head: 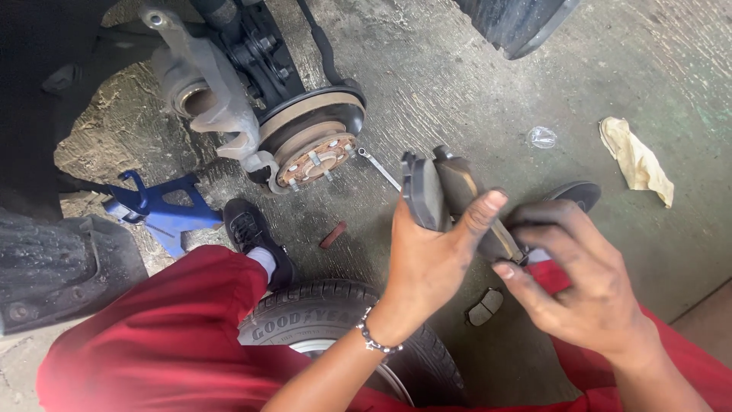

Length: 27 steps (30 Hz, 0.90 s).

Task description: The person removes old brake pads from the caliper, applies grease to the metal backing of new brake pads, and installs the new pads into the caliper assembly.

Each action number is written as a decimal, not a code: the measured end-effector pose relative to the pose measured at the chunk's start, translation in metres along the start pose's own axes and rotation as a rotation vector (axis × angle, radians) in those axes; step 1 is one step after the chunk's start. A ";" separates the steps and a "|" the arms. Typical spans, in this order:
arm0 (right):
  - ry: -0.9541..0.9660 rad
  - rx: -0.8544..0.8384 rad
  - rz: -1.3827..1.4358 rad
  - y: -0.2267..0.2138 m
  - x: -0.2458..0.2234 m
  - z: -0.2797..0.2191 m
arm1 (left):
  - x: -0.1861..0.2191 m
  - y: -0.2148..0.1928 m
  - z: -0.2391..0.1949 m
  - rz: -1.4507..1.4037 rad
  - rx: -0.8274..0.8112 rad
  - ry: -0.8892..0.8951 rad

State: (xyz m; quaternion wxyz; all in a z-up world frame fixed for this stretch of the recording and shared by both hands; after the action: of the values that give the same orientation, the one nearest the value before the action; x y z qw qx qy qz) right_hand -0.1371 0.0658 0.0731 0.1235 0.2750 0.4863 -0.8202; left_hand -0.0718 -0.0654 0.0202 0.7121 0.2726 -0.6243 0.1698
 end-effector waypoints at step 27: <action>-0.153 -0.072 -0.244 0.013 -0.026 0.000 | -0.011 0.003 0.015 0.011 -0.137 -0.021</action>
State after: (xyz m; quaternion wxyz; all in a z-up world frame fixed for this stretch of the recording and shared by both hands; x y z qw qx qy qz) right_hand -0.1099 0.0575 0.0779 0.0693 0.1461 0.5344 -0.8296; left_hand -0.0876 -0.0707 0.0112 0.7216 0.2213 -0.6434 0.1278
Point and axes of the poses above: each hand's wrist, its own z-axis towards the middle knuckle, its own y-axis out of the palm, x = y × z, the point moved 10 cm from there along z, towards the middle knuckle, and after that the axes turned 5 degrees about -x, right-handed, at the moved point
